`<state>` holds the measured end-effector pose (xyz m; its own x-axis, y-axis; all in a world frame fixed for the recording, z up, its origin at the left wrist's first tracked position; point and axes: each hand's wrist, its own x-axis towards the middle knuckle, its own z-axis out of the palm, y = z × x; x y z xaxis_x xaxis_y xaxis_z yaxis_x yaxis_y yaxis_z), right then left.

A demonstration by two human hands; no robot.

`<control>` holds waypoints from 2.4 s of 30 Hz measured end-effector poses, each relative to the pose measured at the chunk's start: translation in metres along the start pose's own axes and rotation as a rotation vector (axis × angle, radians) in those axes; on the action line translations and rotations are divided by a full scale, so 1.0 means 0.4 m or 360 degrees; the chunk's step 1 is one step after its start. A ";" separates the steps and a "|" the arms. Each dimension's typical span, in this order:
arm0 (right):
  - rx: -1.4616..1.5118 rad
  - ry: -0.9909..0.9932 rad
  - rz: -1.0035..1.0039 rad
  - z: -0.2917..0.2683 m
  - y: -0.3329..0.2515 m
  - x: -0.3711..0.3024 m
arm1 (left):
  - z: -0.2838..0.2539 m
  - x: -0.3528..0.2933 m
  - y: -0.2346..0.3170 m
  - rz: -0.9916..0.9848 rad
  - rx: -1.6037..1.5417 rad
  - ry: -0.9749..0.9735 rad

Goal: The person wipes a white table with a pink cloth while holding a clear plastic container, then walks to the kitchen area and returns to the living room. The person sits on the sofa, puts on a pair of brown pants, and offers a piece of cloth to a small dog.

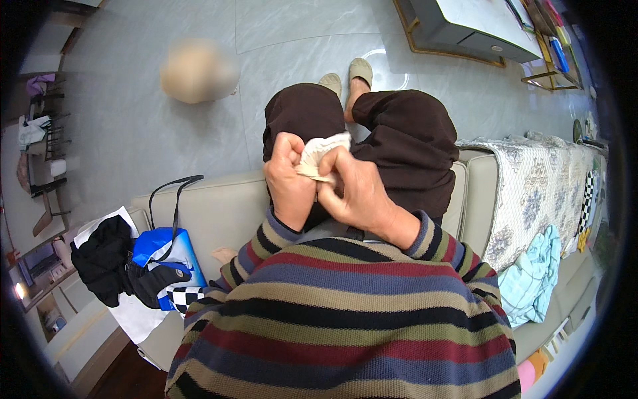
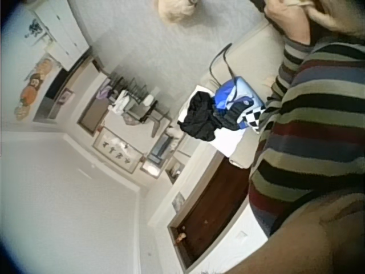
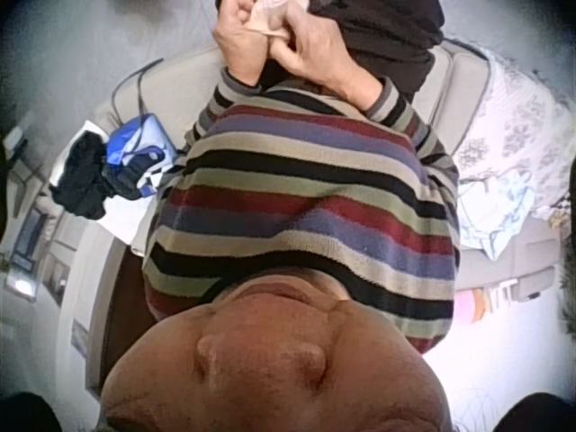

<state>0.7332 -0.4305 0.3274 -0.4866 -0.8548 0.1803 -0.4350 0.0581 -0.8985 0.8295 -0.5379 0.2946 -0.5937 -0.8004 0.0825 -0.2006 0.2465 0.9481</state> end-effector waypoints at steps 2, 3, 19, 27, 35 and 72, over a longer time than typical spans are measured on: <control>-0.0264 0.0216 0.0047 0.003 0.024 0.019 | 0.015 -0.024 -0.012 0.0108 0.0077 0.0024; -0.0344 0.0329 0.0093 0.002 0.043 0.029 | 0.017 -0.030 -0.006 0.0198 0.0208 -0.0020; 0.0171 0.0394 0.0121 0.005 0.006 0.015 | 0.025 -0.010 0.024 0.0130 -0.0021 0.0135; -0.0203 0.0259 -0.0037 0.033 -0.073 -0.031 | -0.053 -0.042 0.031 0.0361 0.0078 0.0319; -0.0776 0.0318 -0.0109 0.058 -0.102 -0.026 | -0.076 -0.125 0.055 0.0505 -0.0042 0.0307; -0.2027 0.0520 -0.0889 0.061 -0.113 0.425 | -0.277 0.291 0.223 0.0977 0.1767 0.0334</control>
<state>0.6888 -0.5910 0.3887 -0.1011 -0.7744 0.6246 -0.9112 0.3241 0.2544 0.8287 -0.6698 0.4230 -0.7063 -0.4395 0.5549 -0.5374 0.8431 -0.0164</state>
